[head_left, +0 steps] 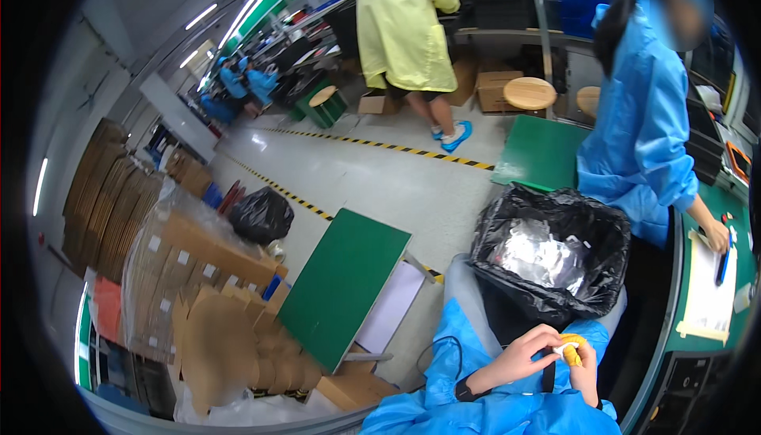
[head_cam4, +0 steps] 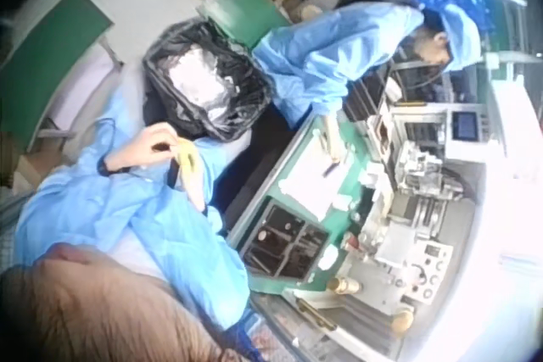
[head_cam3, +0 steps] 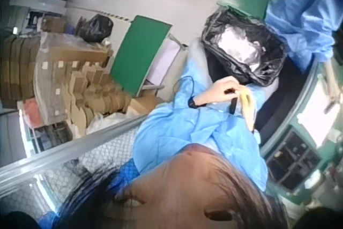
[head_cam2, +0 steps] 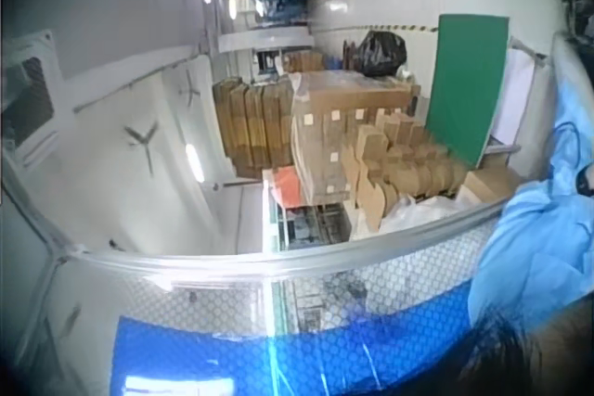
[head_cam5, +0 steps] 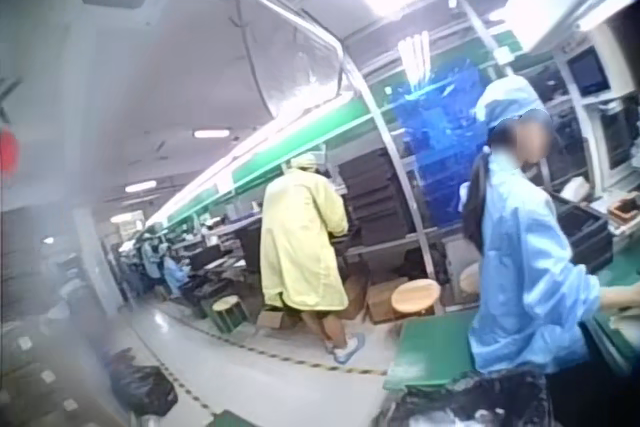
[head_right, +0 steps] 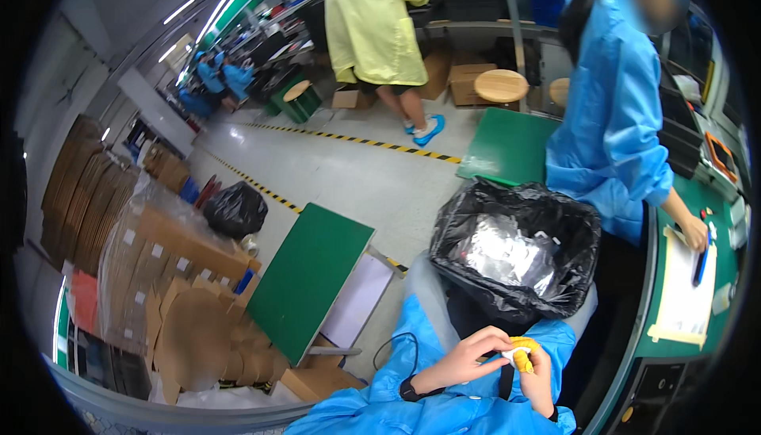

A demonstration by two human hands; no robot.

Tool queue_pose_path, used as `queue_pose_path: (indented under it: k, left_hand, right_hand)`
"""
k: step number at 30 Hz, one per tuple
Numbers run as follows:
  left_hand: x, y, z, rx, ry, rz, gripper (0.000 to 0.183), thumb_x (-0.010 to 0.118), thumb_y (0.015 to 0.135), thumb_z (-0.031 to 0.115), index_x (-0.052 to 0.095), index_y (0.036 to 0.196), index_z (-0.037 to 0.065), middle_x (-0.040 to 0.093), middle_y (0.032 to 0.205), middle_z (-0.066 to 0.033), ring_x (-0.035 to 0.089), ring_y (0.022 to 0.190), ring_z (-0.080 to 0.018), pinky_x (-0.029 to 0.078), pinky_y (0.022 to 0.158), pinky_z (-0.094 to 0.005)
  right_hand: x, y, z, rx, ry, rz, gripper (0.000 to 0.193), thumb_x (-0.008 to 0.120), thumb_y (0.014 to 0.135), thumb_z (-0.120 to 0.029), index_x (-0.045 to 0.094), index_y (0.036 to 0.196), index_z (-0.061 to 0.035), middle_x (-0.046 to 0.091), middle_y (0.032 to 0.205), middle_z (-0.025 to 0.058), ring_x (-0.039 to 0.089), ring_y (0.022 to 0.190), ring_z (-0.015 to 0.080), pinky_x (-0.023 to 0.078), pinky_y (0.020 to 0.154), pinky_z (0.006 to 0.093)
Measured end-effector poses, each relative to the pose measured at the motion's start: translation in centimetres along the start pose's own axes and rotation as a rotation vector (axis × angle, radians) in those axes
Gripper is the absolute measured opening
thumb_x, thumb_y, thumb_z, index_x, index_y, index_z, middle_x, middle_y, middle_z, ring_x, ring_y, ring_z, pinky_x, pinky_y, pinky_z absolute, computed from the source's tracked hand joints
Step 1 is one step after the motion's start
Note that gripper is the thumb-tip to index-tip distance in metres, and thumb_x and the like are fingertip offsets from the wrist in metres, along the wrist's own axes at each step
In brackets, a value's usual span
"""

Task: The recorder is cleaning multiple electronic screens in a tray using a cloth in a factory setting.

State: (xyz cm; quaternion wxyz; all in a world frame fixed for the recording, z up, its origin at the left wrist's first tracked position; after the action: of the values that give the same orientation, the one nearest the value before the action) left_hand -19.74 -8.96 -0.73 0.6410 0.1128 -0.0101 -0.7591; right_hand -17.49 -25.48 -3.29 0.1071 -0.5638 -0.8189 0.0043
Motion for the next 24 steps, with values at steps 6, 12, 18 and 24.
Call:
queue_pose_path:
  k: [6,12,18,24]
  left_hand:
    - [-2.5,-2.1,-0.4,0.276,0.292,0.181,0.014,0.069,0.083,0.008,0.060,0.089,0.001,0.058,0.104,-0.0112,0.060,0.096,-0.0257,0.050,0.081,-0.0328]
    - [-5.1,-4.1,0.6,0.328,0.366,0.251,0.014,0.069,0.079,0.004,0.056,0.084,0.000,0.059,0.103,-0.0123,0.061,0.093,-0.0263,0.051,0.077,-0.0334]
    - [-6.3,-5.8,-0.1,0.265,0.283,0.378,0.014,0.067,0.080,0.002,0.056,0.089,0.000,0.060,0.097,-0.0109,0.063,0.081,-0.0232,0.052,0.071,-0.0303]
    - [-8.0,-5.7,0.0,-0.016,0.203,0.521,0.017,0.070,0.082,0.007,0.058,0.092,0.002,0.057,0.082,-0.0058,0.056,0.063,-0.0141,0.045,0.056,-0.0247]
  right_hand:
    - [3.3,0.3,1.7,-0.055,0.012,0.025,0.019,0.061,0.091,-0.015,0.064,0.101,0.0008,0.066,0.096,0.0074,0.060,0.086,0.0144,0.047,0.077,0.0259]
    - [6.1,0.5,1.1,-0.131,-0.156,0.005,0.014,0.065,0.079,-0.005,0.068,0.092,0.0005,0.067,0.095,0.0113,0.061,0.087,0.0217,0.047,0.078,0.0305]
    - [8.3,2.7,-0.4,-0.287,-0.303,-0.140,0.014,0.069,0.076,-0.007,0.068,0.088,-0.0002,0.067,0.095,0.0121,0.062,0.087,0.0244,0.047,0.079,0.0328]
    - [10.2,4.9,-2.5,-0.420,-0.344,-0.211,0.014,0.066,0.079,-0.007,0.067,0.091,-0.0006,0.066,0.100,0.0134,0.062,0.091,0.0249,0.047,0.081,0.0333]
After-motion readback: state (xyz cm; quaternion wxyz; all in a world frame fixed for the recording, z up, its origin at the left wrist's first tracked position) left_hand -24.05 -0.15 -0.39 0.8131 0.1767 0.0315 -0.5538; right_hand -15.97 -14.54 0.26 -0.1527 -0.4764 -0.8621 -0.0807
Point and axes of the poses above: each hand's wrist, its own y-axis towards the middle knuckle, its own x-axis out of the palm, z = x × y, the point moved 2 cm from there along y, towards the middle knuckle
